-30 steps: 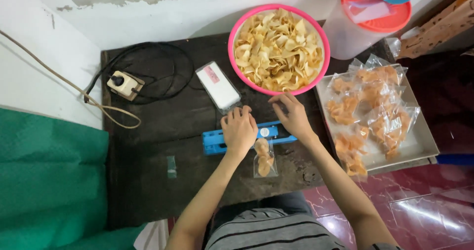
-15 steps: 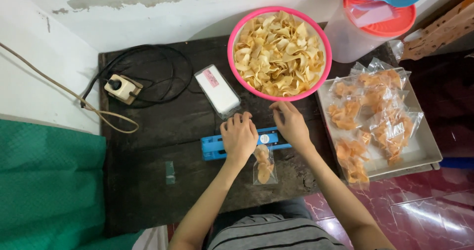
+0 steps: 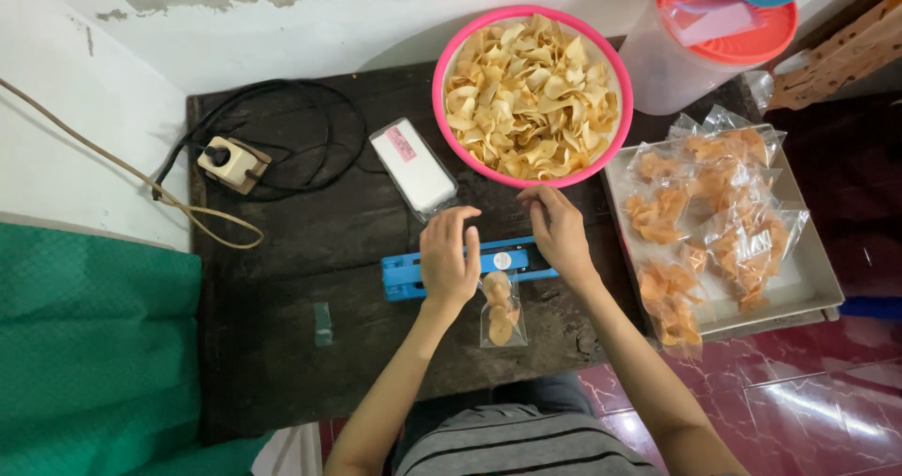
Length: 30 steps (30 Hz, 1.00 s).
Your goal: Packing chips into small plastic bags and sealing them with a manual heat sealer.
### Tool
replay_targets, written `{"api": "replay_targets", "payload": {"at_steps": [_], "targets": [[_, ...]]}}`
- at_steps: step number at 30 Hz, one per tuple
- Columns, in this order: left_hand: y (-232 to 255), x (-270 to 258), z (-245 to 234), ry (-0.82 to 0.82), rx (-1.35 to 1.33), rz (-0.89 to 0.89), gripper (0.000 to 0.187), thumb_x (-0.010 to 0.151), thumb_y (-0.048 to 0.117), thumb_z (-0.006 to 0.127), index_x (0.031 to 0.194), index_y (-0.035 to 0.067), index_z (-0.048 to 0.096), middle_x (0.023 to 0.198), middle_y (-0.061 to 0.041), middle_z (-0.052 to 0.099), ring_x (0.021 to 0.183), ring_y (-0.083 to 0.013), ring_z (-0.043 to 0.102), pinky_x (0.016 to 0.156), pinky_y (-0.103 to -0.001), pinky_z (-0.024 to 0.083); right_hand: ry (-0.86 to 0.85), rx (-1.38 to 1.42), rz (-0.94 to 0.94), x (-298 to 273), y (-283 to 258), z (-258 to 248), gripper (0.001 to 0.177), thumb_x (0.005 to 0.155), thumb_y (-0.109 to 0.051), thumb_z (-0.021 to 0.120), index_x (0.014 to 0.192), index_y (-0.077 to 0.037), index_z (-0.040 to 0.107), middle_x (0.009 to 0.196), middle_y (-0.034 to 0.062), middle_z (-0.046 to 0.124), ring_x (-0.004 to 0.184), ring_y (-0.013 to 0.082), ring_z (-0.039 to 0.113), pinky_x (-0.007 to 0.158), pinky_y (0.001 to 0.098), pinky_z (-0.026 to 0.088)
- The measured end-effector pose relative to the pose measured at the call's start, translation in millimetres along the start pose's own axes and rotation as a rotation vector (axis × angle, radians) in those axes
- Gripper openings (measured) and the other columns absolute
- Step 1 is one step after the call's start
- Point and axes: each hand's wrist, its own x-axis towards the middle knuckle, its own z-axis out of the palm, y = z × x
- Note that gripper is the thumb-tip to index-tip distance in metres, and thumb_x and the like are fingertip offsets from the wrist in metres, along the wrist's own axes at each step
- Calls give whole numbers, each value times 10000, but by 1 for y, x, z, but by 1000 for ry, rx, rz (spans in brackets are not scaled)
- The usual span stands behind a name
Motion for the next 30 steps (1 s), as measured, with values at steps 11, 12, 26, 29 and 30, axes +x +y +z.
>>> {"api": "replay_targets", "payload": {"at_steps": [11,12,26,29,30], "targets": [[1,-1,-4,54,-58,47,648,967,464,31,1164,116,540,1029,-84,569,991,-268,588,856,-429,463,18,93,37,1,-1,-2,246,880,74,448,945,-39,657,799,133,625,797,301,641,734,407,527],[-1,-1,-2,52,-42,46,646,961,460,31,1165,122,543,1026,-75,566,990,-266,587,852,-427,461,12,103,39,2,-2,-3,246,877,80,447,943,-31,656,802,140,623,806,308,641,747,414,526],[-2,-2,2,31,51,51,594,956,446,78,1176,138,536,1016,-63,562,995,-257,585,863,-429,452,29,108,24,1,-7,-4,245,861,114,453,924,-5,659,790,161,622,805,327,645,756,422,529],[-3,-2,3,22,73,41,600,955,459,75,1184,141,529,1017,-61,559,994,-253,583,861,-429,452,32,107,29,1,-9,-4,244,861,113,454,922,-5,660,794,162,624,807,327,645,756,424,530],[-5,-2,4,18,83,36,608,955,468,70,1187,144,528,1019,-58,558,992,-250,583,858,-429,453,33,104,30,0,-9,-5,245,861,111,454,922,-8,660,795,160,624,809,326,645,756,423,530]]}}
